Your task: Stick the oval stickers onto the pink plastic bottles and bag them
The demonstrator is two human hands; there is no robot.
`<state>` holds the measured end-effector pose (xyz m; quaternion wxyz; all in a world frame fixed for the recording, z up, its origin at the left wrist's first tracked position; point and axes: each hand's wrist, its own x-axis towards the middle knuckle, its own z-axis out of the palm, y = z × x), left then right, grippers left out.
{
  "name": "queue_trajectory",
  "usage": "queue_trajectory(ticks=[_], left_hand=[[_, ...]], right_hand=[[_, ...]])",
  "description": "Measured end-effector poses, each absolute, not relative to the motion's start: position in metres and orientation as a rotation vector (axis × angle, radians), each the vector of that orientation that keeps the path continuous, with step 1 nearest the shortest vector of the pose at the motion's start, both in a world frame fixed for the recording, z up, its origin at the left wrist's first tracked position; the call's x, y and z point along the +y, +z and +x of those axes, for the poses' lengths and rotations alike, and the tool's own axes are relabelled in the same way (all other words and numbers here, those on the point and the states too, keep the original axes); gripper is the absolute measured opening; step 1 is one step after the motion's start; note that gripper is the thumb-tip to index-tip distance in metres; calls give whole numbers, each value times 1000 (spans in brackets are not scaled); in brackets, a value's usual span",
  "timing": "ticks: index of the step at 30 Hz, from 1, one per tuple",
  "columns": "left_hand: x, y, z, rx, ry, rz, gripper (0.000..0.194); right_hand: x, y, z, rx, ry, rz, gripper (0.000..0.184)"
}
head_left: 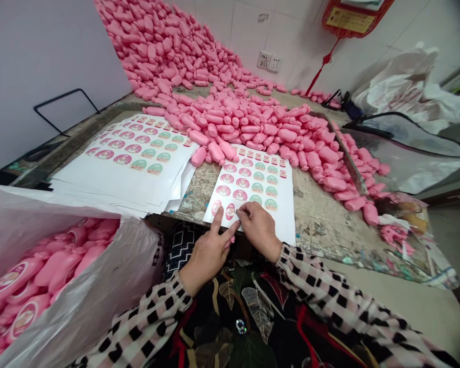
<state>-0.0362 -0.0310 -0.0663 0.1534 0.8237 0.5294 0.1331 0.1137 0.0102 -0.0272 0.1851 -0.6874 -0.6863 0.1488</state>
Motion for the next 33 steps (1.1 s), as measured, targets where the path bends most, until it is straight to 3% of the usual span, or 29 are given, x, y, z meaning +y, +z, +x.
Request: queue_trajectory(ticks=[17,33], left_hand=[[-31,-68,-36,1563,313,2434,71],[-32,-68,-43,1472,437,2383,60]], right_hand=[[34,-9,113,-1825,667,-2032,23],[22,-27,125,-1637,748,-1809,28]])
